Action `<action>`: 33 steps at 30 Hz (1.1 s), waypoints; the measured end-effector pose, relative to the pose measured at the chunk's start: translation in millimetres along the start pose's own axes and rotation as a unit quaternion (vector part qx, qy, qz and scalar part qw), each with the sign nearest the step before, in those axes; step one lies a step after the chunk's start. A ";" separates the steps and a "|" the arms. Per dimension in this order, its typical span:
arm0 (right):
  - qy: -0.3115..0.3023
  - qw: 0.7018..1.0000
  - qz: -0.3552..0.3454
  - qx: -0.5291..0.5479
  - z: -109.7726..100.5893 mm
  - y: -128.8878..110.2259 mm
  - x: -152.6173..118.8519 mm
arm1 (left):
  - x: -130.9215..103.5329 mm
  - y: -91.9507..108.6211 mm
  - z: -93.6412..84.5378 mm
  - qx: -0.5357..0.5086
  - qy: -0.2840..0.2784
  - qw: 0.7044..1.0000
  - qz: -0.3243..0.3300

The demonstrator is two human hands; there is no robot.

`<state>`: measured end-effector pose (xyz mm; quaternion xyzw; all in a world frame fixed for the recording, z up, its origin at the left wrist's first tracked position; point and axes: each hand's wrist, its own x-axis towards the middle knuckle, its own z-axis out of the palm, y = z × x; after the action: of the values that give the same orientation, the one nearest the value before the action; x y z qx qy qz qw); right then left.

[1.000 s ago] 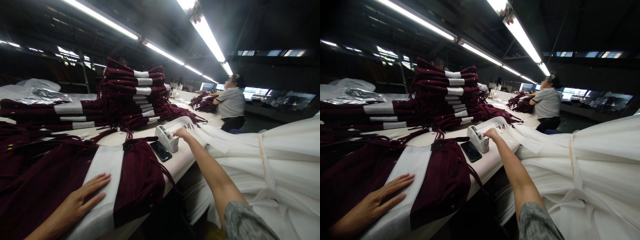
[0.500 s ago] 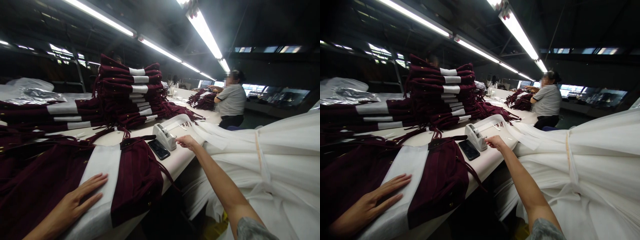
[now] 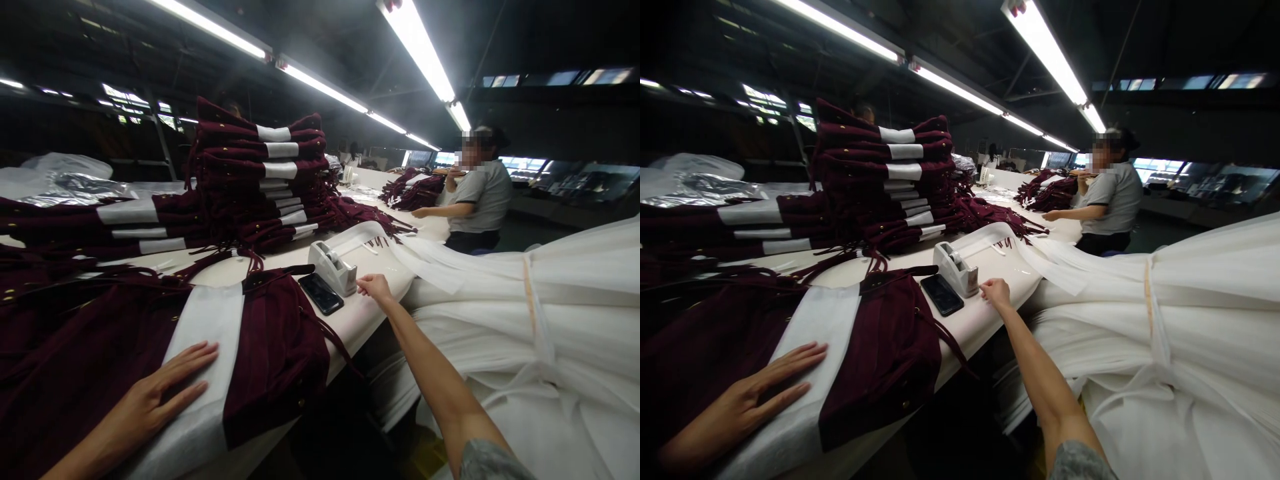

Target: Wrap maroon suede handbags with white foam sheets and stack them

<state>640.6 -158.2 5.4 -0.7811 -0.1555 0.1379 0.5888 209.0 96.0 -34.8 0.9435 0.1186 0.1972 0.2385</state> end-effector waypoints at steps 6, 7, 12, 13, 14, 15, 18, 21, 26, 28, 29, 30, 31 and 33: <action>0.052 0.997 -0.056 0.009 -4.6 4.4 -56.1 | -0.3 12.3 -1.5 -0.051 -0.018 0.998 -0.043; 0.035 0.996 -0.072 0.026 -0.5 0.9 -75.7 | -1.1 16.6 -2.1 -0.063 -0.018 0.996 -0.053; -0.115 0.980 -0.097 0.133 46.8 -23.6 -193.3 | -1.2 24.3 -2.1 -0.130 -0.034 0.990 -0.050; -0.147 0.976 -0.082 0.139 60.1 -27.2 -216.3 | -1.2 23.1 -1.3 -0.134 -0.033 0.989 -0.055; -0.176 0.972 -0.067 0.143 74.3 -29.7 -237.5 | -1.4 21.9 -0.5 -0.137 -0.033 0.988 -0.057; -0.198 0.967 -0.055 0.150 89.1 -31.4 -256.0 | -1.8 21.0 0.4 -0.138 -0.031 0.988 -0.059; -0.226 0.958 -0.039 0.172 133.4 -34.4 -289.1 | -2.7 19.9 3.4 -0.144 -0.016 0.988 -0.050; -0.217 0.959 -0.036 0.179 167.6 -40.5 -294.1 | -2.3 18.3 6.4 -0.149 -0.003 0.988 -0.034; -0.211 0.962 -0.015 0.171 198.2 -47.3 -289.0 | -1.4 14.5 8.7 -0.151 0.012 0.988 -0.025; -0.197 0.967 -0.004 0.161 205.2 -45.4 -288.9 | -1.4 12.9 9.3 -0.150 0.016 0.988 -0.026; -0.187 0.970 -0.002 0.155 207.9 -44.1 -289.1 | -1.4 12.2 9.6 -0.149 0.018 0.988 -0.025; -0.177 0.973 -0.002 0.149 210.2 -42.8 -289.5 | -1.4 11.5 10.0 -0.148 0.019 0.989 -0.025; -0.167 0.976 -0.002 0.141 212.0 -41.7 -290.0 | -1.2 11.1 10.3 -0.146 0.020 0.989 -0.023; -0.154 0.981 0.006 0.121 215.0 -40.6 -291.1 | -0.7 10.7 10.9 -0.142 0.022 0.989 -0.019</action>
<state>285.7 -77.1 -3.9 -0.6744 -0.2217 0.2774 0.6473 214.4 82.1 -38.5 0.8933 0.1121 0.2280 0.3708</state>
